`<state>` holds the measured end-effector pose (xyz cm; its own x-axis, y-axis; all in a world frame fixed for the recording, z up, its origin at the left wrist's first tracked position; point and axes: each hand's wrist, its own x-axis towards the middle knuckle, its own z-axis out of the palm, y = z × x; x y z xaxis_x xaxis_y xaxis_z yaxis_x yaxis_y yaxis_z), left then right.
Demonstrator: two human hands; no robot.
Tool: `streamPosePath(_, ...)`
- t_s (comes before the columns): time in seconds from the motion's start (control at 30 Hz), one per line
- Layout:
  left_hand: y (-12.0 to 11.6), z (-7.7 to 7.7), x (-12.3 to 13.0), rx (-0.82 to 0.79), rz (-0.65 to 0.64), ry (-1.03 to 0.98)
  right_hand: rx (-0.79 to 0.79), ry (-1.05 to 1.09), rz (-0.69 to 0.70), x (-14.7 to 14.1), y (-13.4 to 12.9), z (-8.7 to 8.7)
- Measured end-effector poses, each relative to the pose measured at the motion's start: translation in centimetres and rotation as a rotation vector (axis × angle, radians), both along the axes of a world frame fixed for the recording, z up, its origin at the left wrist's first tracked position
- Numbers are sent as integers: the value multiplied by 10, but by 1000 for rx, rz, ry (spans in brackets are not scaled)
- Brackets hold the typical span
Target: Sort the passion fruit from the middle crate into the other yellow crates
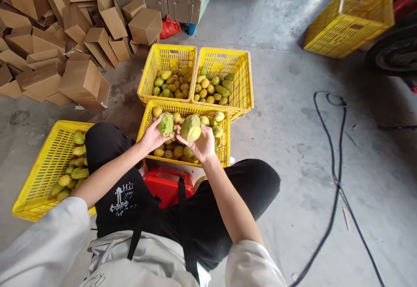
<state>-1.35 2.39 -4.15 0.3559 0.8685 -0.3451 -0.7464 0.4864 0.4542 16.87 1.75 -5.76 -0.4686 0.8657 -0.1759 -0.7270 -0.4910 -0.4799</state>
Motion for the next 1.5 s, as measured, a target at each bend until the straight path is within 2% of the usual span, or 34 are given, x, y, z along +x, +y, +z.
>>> streamPosePath(0.13, -3, -4, 2, 62, -85, 50, -58, -6, 51, -3, -1, -10)
streamPosePath(0.27, -5, -4, 3, 101, -121, 78, -56, -40, 52, -5, -2, -9)
streamPosePath(0.37, -4, -2, 1, 70, -111, 37, -63, -35, 32, -5, -2, -4)
streamPosePath(0.57, 2, 5, -4, -40, 2, -42, -17, 30, -31, -1, 1, 5)
streamPosePath(0.7, 1, 5, -3, -36, -33, -15, -28, 13, -21, 1, 2, 2)
streamPosePath(0.9, -4, -6, 1, 63, -123, 28, -30, -1, 44, -3, -2, -11)
streamPosePath(1.03, -3, -3, 1, -8, -116, 15, -18, -14, 44, -4, -2, -11)
streamPosePath(1.2, 0, 4, -4, -88, -95, -41, -29, -18, 71, 0, 0, -4)
streamPosePath(1.4, 2, 5, -5, -44, -29, -30, -13, 33, 10, 6, 3, 1)
streamPosePath(1.5, 1, 1, -3, -5, -53, -28, -22, 37, 6, 2, 2, -3)
